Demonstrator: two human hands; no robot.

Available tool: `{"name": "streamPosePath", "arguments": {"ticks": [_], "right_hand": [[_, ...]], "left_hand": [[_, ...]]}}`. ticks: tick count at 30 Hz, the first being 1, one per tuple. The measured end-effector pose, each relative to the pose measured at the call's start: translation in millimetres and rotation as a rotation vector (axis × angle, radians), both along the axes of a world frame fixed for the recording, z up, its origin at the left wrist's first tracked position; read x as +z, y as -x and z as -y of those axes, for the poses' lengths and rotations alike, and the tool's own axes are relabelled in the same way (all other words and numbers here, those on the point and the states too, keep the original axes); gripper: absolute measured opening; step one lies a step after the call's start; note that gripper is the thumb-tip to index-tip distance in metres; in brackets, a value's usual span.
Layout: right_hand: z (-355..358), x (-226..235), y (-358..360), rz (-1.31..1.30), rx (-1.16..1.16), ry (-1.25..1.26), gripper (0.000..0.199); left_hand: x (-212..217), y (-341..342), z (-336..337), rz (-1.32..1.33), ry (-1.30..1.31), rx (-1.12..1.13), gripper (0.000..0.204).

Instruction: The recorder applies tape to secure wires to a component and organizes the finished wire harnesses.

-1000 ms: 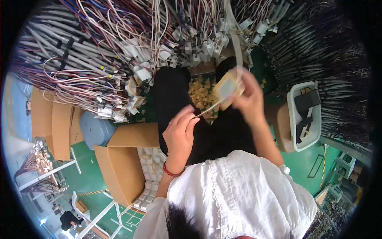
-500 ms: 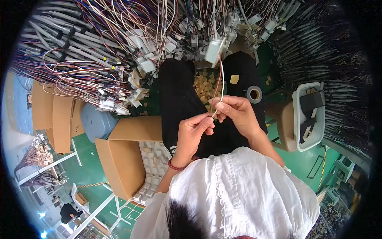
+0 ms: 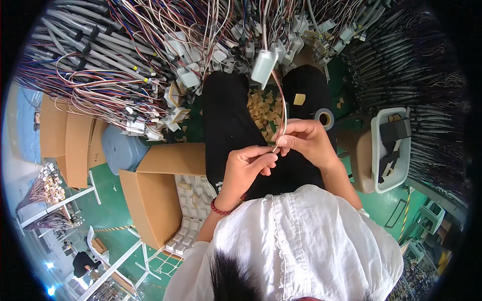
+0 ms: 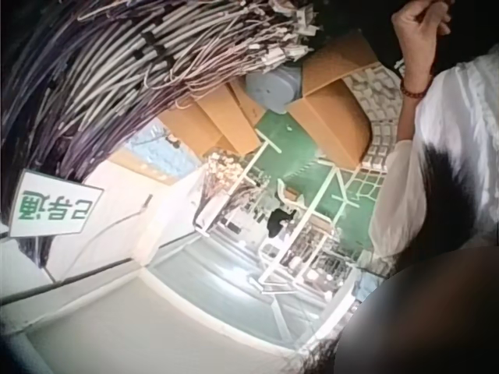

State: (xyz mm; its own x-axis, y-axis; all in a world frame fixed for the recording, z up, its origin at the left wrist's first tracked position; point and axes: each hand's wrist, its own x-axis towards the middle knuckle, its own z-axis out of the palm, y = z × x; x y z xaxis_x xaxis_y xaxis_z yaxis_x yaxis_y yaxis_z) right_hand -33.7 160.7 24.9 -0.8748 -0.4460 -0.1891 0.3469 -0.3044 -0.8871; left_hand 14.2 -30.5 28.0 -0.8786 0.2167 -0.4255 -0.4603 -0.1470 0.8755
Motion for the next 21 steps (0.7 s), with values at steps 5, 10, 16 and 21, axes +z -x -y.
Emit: {"name": "streamPosePath", "arguments": {"ticks": [5, 10, 16, 21], "right_hand": [[-2.9, 10.3, 0.3, -0.064, 0.004, -0.133, 0.013], [-9.4, 13.8, 3.5, -0.021, 0.125, -0.106, 0.012], [-6.0, 10.3, 2.1, -0.112, 0.132, -0.166, 0.011], [-1.3, 9.7, -4.8, 0.049, 0.055, -0.067, 0.013]], "left_hand": [[-0.5, -0.1, 0.9, -0.006, 0.026, 0.006, 0.018], [4.5, 1.9, 5.2, -0.04, 0.08, -0.055, 0.017], [4.9, 5.8, 11.5, 0.01, 0.072, -0.142, 0.02], [-0.5, 14.6, 17.6, -0.049, -0.29, -0.151, 0.084]]}}
